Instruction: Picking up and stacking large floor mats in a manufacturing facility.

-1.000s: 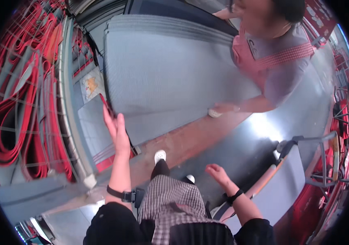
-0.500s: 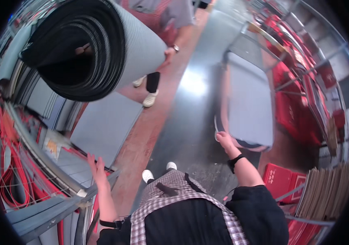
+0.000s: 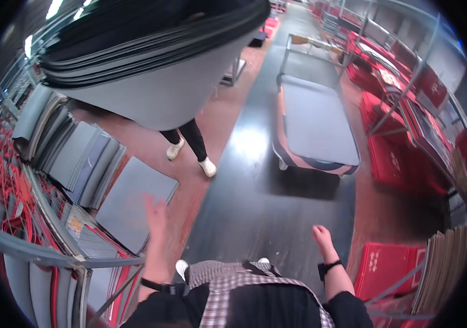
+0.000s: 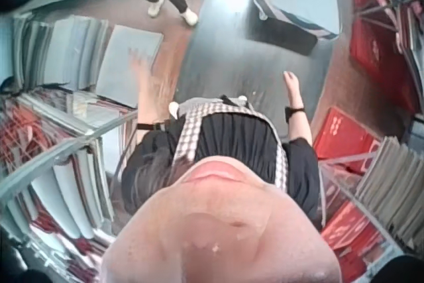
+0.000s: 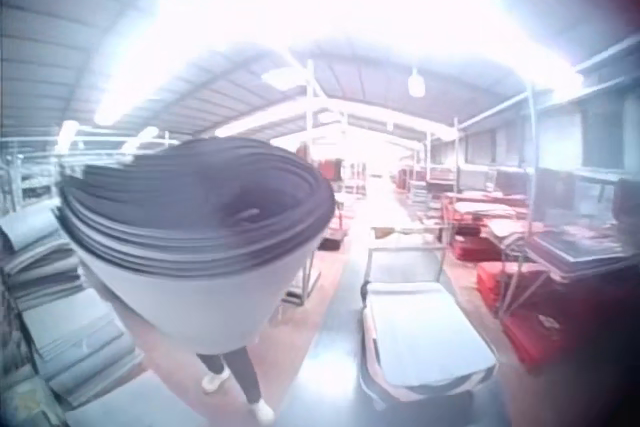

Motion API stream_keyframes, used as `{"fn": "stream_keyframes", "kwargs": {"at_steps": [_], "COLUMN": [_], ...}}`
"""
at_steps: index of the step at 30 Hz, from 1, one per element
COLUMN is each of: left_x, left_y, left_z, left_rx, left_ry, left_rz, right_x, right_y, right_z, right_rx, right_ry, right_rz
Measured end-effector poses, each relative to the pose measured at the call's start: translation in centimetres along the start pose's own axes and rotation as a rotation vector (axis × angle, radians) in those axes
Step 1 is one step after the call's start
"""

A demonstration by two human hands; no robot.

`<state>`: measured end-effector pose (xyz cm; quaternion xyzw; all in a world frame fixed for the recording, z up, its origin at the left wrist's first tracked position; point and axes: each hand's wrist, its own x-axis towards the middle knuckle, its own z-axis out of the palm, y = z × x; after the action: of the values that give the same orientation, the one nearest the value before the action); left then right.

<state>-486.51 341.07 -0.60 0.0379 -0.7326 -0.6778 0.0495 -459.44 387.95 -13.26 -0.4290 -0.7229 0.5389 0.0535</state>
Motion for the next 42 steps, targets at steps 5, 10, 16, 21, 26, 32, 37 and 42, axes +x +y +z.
{"fn": "stream_keyframes", "kwargs": {"at_steps": [5, 10, 16, 21, 26, 32, 37, 42], "left_x": [-8.5, -11.0, -16.2, -17.0, -19.4, -17.4, -12.0, -5.8], "left_y": [7.2, 4.7, 1.2, 1.5, 1.4, 3.3, 2.7, 1.2], "left_z": [12.4, 13.4, 18.1, 27.1, 39.7, 50.3, 51.6, 49.6], "left_rx": [-0.183, -0.012, 0.152, 0.176, 0.071, 0.073, 0.01, -0.122], "left_ry": [-0.135, -0.382, -0.286, -0.25, -0.238, -0.283, -0.034, 0.16], "left_rz": [-0.046, 0.069, -0.063, -0.137, -0.212, -0.163, -0.195, -0.313], "right_x": [3.5, 7.8, 6.5, 9.2, 19.1, 26.4, 29.3, 34.0], "right_y": [3.7, -1.4, -0.4, -0.8, -2.1, -6.3, -10.8, -19.0], "right_z": [-6.1, -4.8, -0.5, -7.1, -20.0, -23.8, -17.5, -10.0], "right_rx": [-0.161, -0.244, -0.043, 0.103, -0.082, -0.044, -0.088, -0.166], "right_ry": [-0.1, -0.166, -0.321, -0.456, -0.303, -0.431, -0.667, -0.859], "right_rz": [-0.073, -0.218, -0.191, -0.152, -0.305, -0.238, -0.199, -0.349]}}
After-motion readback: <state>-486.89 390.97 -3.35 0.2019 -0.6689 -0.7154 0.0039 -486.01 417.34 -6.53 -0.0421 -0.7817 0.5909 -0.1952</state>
